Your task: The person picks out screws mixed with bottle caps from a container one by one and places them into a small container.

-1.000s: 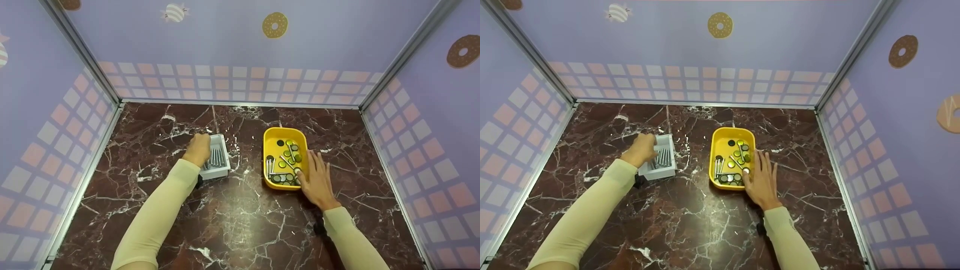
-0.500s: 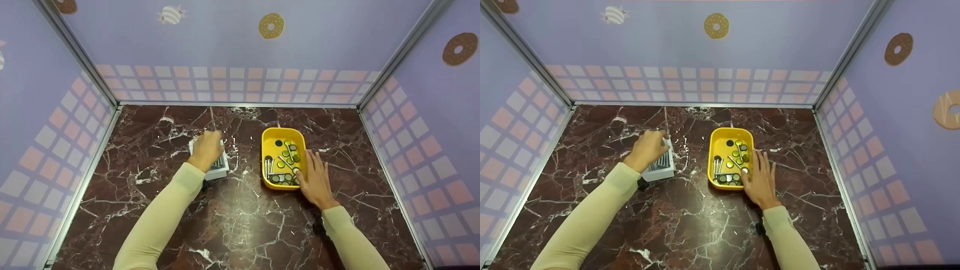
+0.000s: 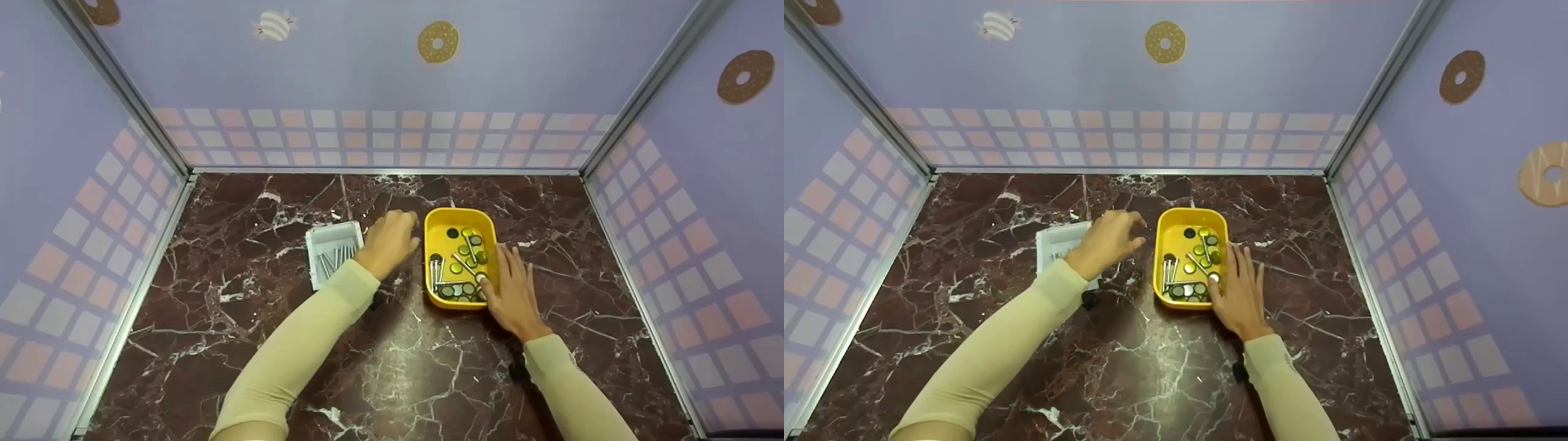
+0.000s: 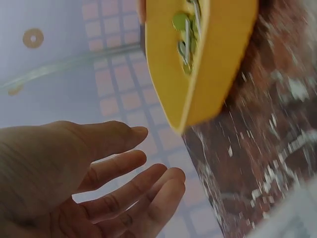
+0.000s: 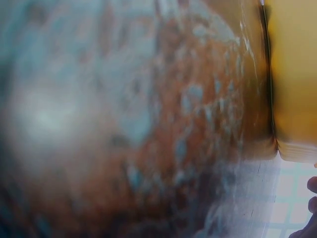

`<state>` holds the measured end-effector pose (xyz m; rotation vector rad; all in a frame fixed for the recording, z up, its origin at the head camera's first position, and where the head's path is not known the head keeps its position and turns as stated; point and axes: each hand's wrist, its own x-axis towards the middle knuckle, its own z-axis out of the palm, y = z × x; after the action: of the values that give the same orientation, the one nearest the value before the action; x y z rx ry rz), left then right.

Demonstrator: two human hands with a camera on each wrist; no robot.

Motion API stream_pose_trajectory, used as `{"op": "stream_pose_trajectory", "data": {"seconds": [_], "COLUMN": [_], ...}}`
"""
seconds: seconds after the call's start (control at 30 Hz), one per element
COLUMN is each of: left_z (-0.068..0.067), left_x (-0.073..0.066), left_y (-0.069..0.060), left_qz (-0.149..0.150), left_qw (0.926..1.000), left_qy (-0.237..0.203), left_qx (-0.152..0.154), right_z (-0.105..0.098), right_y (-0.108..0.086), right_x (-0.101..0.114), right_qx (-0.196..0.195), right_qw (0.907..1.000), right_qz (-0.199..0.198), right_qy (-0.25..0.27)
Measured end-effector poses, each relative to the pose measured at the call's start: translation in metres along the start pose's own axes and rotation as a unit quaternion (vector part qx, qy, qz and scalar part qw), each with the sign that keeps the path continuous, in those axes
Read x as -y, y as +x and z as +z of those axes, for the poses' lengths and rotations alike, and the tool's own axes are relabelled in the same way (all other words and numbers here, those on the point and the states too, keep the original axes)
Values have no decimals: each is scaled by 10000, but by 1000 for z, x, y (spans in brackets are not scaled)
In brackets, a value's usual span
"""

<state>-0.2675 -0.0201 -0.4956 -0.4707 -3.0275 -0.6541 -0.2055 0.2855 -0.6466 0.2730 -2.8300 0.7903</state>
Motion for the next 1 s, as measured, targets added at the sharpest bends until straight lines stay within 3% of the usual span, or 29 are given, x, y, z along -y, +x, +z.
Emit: {"op": "stream_pose_trajectory", "data": {"seconds": [0.2,0.37,0.47,0.57,0.73,0.9,1.0], "left_z": [18,35,46,78,150,185,194], "left_x": [-38,-64,-74,-70,-48,-41,-41], "left_y": [9,17,23,40,79,95,94], "left_qz": [174,322,233,118,-114,-474,-608], "left_qw": [9984,9980,9969,9961,9943,9914,9909], "left_qy": [-301,148,327,542,961,1121,1030], "left_qx": [445,525,680,684,439,471,625], "right_z": [0,-1,-1,0,1,1,1], "right_y": [0,0,0,0,0,-1,0], "right_x": [0,1,1,1,0,-1,-1], "right_qx": [24,-35,-57,-32,-1,-35,-49], "right_qw": [10000,10000,10000,10000,10000,10000,10000], "right_qz": [38,39,28,28,14,6,-10], "right_qy": [14,8,16,-6,-26,-1,-34]}}
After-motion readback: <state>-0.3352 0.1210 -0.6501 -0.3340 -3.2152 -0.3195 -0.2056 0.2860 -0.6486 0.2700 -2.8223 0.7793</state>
